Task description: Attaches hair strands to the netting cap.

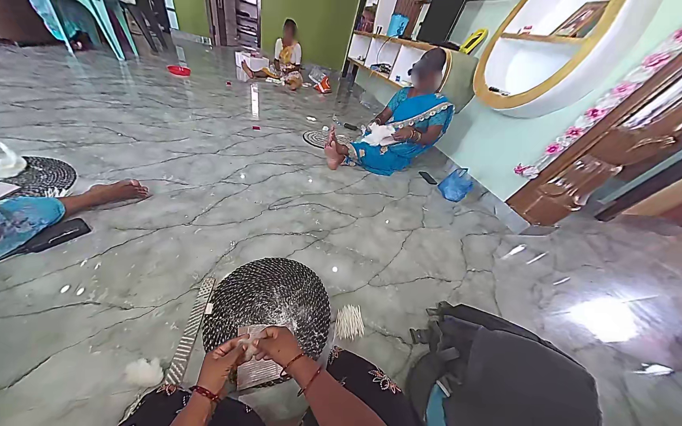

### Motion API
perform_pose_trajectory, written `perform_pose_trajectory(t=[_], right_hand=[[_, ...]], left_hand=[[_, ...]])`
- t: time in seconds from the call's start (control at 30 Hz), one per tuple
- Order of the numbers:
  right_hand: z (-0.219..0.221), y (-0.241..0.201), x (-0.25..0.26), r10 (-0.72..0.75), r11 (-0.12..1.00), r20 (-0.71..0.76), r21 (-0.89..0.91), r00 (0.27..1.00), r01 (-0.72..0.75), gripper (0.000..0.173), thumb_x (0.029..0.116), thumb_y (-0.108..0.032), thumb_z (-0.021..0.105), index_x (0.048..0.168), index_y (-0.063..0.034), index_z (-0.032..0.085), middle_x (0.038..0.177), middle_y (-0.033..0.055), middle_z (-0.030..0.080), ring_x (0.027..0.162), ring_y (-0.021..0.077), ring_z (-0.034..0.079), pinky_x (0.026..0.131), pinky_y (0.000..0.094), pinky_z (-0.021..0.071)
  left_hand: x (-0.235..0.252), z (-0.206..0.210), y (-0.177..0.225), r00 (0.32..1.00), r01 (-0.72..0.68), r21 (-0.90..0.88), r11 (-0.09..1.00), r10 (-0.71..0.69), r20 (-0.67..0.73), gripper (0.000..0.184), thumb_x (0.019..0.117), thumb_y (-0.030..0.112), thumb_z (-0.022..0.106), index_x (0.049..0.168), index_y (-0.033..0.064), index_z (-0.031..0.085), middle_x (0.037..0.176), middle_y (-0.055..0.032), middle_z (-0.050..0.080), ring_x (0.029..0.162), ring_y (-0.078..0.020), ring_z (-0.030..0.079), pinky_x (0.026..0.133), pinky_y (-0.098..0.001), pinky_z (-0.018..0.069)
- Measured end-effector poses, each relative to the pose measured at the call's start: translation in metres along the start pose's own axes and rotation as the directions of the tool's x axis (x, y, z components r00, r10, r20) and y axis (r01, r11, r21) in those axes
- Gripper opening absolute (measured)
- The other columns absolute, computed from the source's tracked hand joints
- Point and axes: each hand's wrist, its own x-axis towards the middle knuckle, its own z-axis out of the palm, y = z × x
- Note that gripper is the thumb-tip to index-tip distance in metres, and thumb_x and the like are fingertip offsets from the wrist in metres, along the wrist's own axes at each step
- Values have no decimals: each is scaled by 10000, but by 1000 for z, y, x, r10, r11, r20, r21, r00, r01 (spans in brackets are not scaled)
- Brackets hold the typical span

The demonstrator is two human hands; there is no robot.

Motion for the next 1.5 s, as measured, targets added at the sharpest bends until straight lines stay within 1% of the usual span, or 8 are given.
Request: perform_pose_trajectory(t=[0.63, 0.77, 0.87, 0.93, 1.0, 1.1, 1.23, 1.5], right_hand=[[-4, -3, 6, -15, 998, -54, -55, 998, 12, 298, 1041, -150, 610, 1203, 99, 632, 1036, 194, 713, 867, 195, 684, 857, 363, 548], [-9, -16, -1, -80, 963, -58, -263, 995, 62, 312, 1044, -179, 591, 1203, 80, 662, 1107, 236, 708, 1025, 311, 681, 972, 487, 505], [-10, -16, -9, -126, 938, -56, -333, 990, 100, 284, 1029, -146, 602, 1212, 56, 681, 1129, 224, 719, 1065, 302, 684, 996, 481, 505], [-4, 4, -11, -154, 951, -55, -279, 987, 133, 258, 1014, -121, 621, 1164, 75, 696, 1056, 221, 735, 994, 288, 703, 957, 472, 534], [0, 12, -1, -172, 980, -72, -110, 982, 164, 226, 1029, -108, 589, 1111, 82, 678, 934, 145, 726, 822, 151, 692, 827, 339, 578], [1, 7, 3, -116, 989, -110, 73, 987, 125, 175, 1043, -112, 584, 1049, 51, 647, 836, 68, 707, 701, 69, 675, 703, 247, 579], [1, 5, 7, -81, 990, -138, 103, 987, 95, 156, 1044, -109, 585, 973, 23, 628, 781, 43, 695, 661, 60, 666, 675, 236, 571], [3, 12, 13, -116, 991, -149, 50, 982, 125, 167, 1033, -110, 599, 1021, 48, 650, 834, 66, 699, 667, 69, 658, 672, 245, 571]], left_hand=[[5, 0, -3, 997, 9, -208, 978, 8, 82, 207, 943, -123, 498, 1043, -46, 662, 859, -19, 754, 727, -111, 728, 732, -294, 636], [5, 1, 7, 997, -23, 5, 1000, 23, 74, 205, 982, -76, 517, 1160, -122, 607, 944, -74, 704, 780, -97, 689, 790, -295, 605], [0, -4, 20, 995, 2, 242, 970, -28, 100, 278, 1022, 3, 563, 1259, -143, 578, 1079, -172, 684, 909, -142, 672, 883, -333, 576], [-8, -12, 6, 993, 42, 186, 982, -61, 98, 267, 1011, 19, 591, 1246, -109, 592, 1053, -131, 690, 894, -124, 677, 880, -328, 584], [-2, -12, 1, 995, 40, 30, 999, -43, 95, 218, 987, -7, 606, 1198, -61, 605, 1014, -58, 696, 862, -100, 694, 847, -313, 607], [1, -6, 7, 997, 62, -146, 987, -54, 56, 167, 964, -66, 600, 1124, -28, 629, 940, -27, 719, 797, -103, 715, 786, -306, 626], [8, -8, 6, 998, 64, -180, 982, -61, 23, 180, 971, -68, 598, 1146, -36, 629, 896, -23, 722, 764, -98, 717, 769, -281, 625], [6, -3, 6, 996, 16, -169, 985, -2, 84, 224, 949, -88, 593, 1165, -29, 606, 931, -14, 709, 790, -81, 703, 777, -272, 615]])
